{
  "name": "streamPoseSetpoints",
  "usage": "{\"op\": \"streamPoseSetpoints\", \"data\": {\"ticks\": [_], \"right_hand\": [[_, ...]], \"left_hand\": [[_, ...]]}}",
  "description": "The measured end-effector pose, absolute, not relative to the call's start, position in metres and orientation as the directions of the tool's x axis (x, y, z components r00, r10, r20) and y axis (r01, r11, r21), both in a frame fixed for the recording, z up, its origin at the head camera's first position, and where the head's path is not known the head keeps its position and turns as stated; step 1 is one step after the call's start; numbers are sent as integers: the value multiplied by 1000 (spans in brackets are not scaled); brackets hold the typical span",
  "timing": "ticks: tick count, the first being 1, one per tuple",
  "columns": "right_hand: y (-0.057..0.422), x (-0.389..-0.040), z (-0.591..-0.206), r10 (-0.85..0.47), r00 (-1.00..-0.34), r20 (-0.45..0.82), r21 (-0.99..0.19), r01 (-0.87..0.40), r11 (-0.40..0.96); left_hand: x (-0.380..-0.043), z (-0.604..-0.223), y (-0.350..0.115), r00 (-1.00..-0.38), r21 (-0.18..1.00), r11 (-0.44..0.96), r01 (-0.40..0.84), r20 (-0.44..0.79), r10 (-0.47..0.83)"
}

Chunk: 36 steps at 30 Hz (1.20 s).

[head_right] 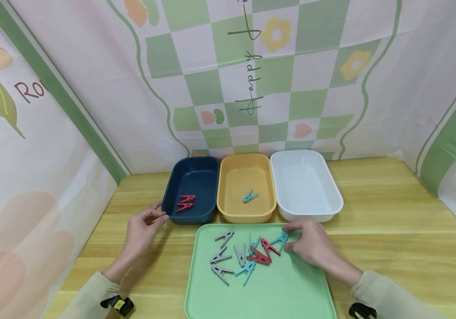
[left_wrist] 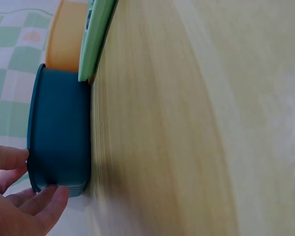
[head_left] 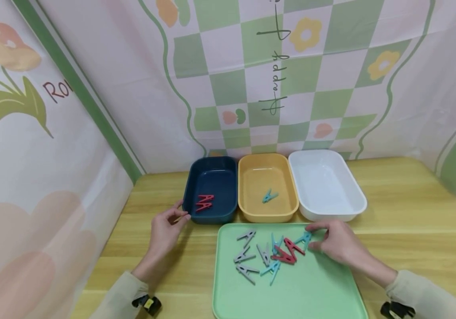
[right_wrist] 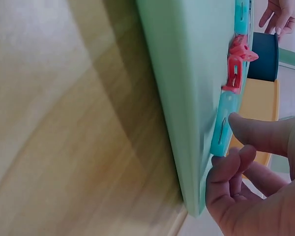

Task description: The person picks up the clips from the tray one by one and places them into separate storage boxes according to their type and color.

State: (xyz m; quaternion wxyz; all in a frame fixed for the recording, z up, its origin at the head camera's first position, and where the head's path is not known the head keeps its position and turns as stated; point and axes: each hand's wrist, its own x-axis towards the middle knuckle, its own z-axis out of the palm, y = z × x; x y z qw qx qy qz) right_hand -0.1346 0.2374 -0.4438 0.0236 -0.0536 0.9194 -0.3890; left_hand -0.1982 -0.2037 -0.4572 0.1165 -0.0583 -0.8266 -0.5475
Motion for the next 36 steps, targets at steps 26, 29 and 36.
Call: {"op": "streamPoseSetpoints", "data": {"ticks": [26,29,36], "right_hand": [[251,-128,-447,-176,-983,46,-653,-163,740],[252,-128,-450,-182,-981,63,-632,-181,753],[251,-129,-455,-176,-982,65,-574,-181,798]], "left_hand": [[-197,-452,-202,-969,889,405,214,247,-31],[-197,-452,-202,-969,889,406,213,246,-31],[-197,-453,-201,-968,888,409,211,247,-36]]}}
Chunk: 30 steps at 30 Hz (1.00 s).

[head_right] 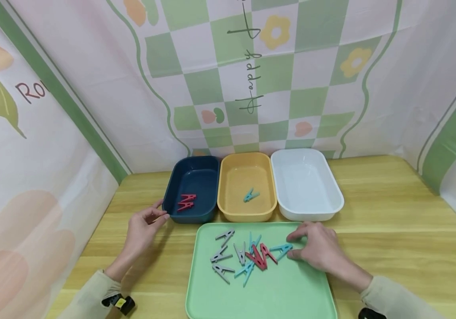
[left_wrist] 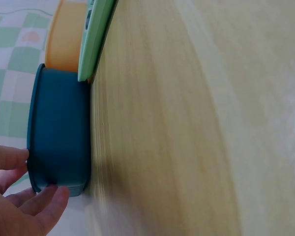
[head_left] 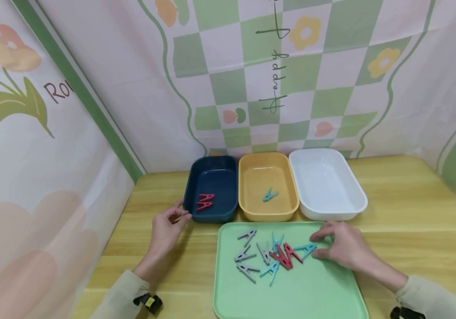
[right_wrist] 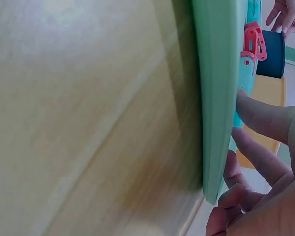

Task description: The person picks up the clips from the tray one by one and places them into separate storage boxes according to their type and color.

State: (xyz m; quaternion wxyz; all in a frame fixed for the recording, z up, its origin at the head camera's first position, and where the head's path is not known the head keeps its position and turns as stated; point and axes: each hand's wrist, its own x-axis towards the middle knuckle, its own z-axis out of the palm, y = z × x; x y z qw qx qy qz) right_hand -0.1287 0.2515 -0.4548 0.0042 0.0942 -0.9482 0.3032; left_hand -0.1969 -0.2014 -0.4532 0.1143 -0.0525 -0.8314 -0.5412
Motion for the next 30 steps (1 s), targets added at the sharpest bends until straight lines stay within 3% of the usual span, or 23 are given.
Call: {"op": "streamPoseSetpoints", "data": {"ticks": [9,21,30], "right_hand": [[251,-125,-456,-195,-979,50,-573,-188,797],[261,-120,-452,-221,-975,5,-722,-156,674],[261,-122,-443,-232,-973,14,-747,-164,644]], "left_hand": [[-195,-453,-200,-971,890,411,199,235,-39],[-196,-454,-201,-969,884,417,211,246,-33],[-196,-455,-201,-969,888,410,209,245,-37]]}}
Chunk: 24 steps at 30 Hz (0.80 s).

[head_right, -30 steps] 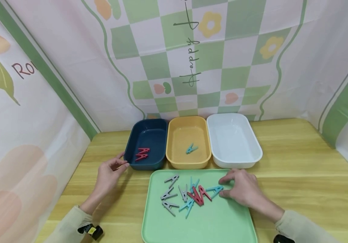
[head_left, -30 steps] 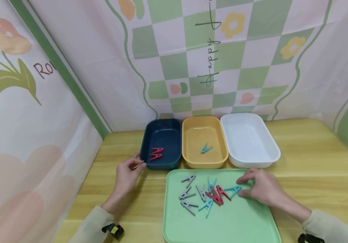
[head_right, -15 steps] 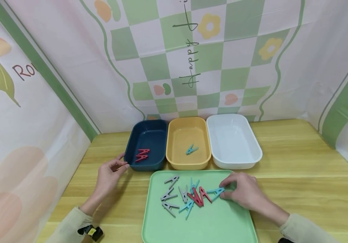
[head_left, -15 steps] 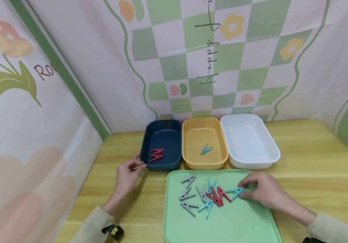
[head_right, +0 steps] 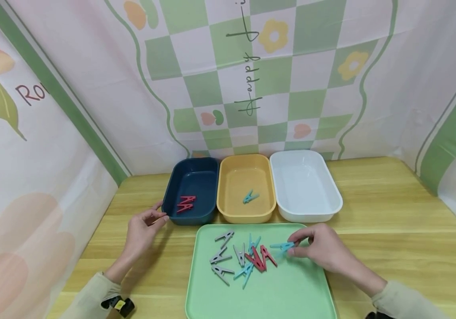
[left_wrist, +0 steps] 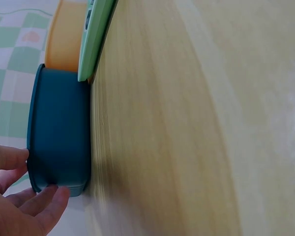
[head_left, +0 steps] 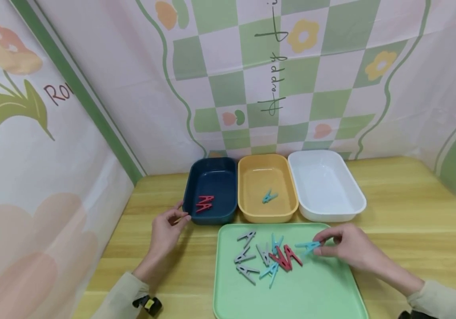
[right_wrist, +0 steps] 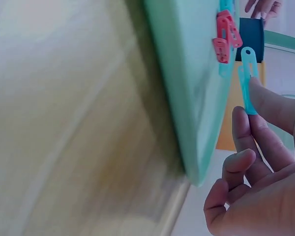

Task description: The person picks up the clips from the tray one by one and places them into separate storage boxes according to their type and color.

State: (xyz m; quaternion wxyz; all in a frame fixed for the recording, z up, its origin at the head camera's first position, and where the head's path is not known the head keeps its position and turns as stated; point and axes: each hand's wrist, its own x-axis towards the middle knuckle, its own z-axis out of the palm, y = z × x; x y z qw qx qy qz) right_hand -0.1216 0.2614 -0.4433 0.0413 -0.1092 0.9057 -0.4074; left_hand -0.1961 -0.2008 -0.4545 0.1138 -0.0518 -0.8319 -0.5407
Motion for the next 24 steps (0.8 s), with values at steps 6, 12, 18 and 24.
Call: {"op": "streamPoseSetpoints", "data": {"ticks": [6,12,18,24], "right_hand": [[254,-125,-431,-222,-975,-3,-771,-139,622],[247,-128,-419,-211,-977,13,-790,-140,597],[243,-135,-407,-209,-976,56,-787,-172,593],[240,-141,-395,-215,-974,72,-770,-191,608]], "left_hand": [[-197,-454,-201,-969,889,409,205,243,-41],[-197,-453,-201,-969,888,410,206,243,-38],[-197,-454,-201,-969,892,400,208,245,-41],[-197,-455,-201,-967,892,398,212,250,-46]]}}
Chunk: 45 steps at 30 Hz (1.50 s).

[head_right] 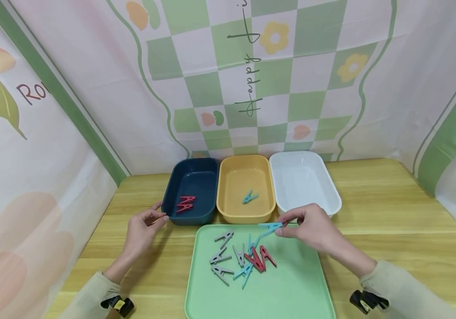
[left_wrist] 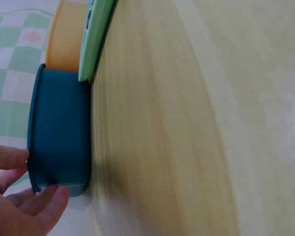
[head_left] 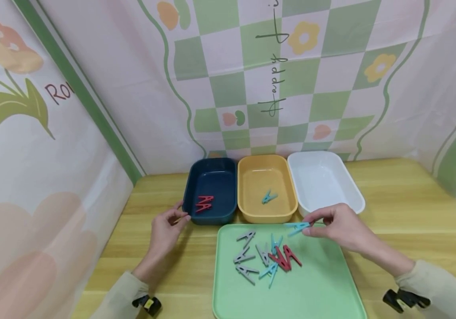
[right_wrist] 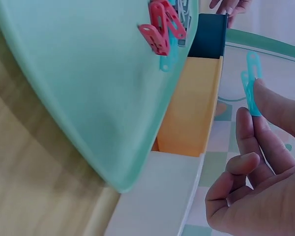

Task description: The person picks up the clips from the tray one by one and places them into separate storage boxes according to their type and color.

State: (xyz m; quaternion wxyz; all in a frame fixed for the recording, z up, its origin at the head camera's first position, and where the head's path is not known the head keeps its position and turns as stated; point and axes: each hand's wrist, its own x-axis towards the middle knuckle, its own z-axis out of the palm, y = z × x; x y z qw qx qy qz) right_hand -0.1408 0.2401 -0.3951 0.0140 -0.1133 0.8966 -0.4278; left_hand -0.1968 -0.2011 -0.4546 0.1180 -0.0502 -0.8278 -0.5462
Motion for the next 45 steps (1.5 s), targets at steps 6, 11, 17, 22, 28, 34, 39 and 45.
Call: {"op": "streamPoseSetpoints", "data": {"ticks": [6,11,17,22,28,34,39,45], "right_hand": [[238,-149,-389,-217,-971,95,-754,-213,622],[237,-158,-383,-217,-969,117,-738,-231,634],[234,-170,-373,-212,-969,124,-734,-234,638],[231,-183,-367,-216,-968,129,-731,-240,639],[226,-200,-360,-218,-967,135,-729,-246,639],[220,-220,-354,-231,-964,131,-717,-254,649],[213,-236,-353,-218,-971,95,-721,-218,657],[201,-256,-356,-202,-978,56,-731,-178,659]], "left_hand": [[-197,-455,-201,-972,895,403,191,230,-51],[-197,-455,-202,-973,893,409,185,224,-50],[-198,-454,-201,-969,884,421,204,242,-38],[-197,-454,-202,-968,883,422,206,246,-44],[-198,-456,-202,-970,889,413,195,238,-54],[-198,-456,-203,-971,887,416,200,237,-40],[-199,-455,-203,-972,885,423,195,231,-35],[-199,-455,-204,-973,885,423,192,228,-34]]}}
